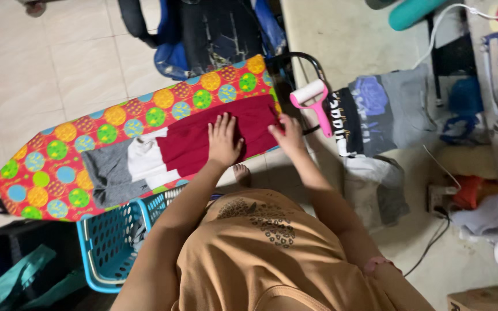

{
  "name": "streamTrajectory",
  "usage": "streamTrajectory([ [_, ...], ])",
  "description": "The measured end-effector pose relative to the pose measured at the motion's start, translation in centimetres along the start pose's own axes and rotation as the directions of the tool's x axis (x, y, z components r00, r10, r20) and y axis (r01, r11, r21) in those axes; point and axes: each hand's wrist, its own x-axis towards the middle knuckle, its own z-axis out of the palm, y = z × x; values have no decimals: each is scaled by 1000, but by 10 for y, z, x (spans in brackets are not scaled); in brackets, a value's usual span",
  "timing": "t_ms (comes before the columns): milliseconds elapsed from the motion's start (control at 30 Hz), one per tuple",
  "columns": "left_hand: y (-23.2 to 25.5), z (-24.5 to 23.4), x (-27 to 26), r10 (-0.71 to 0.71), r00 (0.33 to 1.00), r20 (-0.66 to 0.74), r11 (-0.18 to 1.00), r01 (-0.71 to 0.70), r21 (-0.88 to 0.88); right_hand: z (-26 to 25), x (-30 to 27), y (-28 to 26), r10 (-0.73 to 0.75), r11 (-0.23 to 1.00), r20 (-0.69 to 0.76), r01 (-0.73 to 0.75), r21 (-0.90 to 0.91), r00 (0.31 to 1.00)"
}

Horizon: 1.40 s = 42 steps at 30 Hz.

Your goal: The person uses a pink lint roller to remove lint from a red cloth and a gray sweatshirt laid on a colorful ironing board. The person repeatedly rolls the tool over the fabric surfaces, folding the garments as needed to access different areas.

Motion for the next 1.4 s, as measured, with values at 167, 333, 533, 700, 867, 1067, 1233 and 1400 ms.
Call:
streamTrajectory([
  [167,14,-27,-31,7,1000,-7,998,-7,-68,48,5,-36,119,991,31,-117,-69,992],
  [333,4,-63,-50,-126,991,41,868,130,-478,33,16,-83,-50,998,-41,51,26,998],
  [533,-61,-64,-89,-382,909,164,236,268,-934,17,-51,-243,-386,923,290,363,130,876],
  [700,-130,-38,-122,-553,801,228,-31,254,-967,48,-55,-268,-559,822,354,447,352,749],
  [867,-165,-11,-132,-582,798,156,377,435,-817,95,-12,-194,-44,983,398,-32,181,916],
  [1067,-164,-39,-122,-581,797,166,350,428,-833,116,-12,-169,227,594,672,-647,478,705],
  [1233,-158,-85,-117,-571,821,-23,468,302,-831,112,-24,-232,163,776,453,-397,490,877],
  [1400,-159,-160,-137,-431,838,334,43,389,-920,105,-64,-332,-129,934,440,-40,354,889],
])
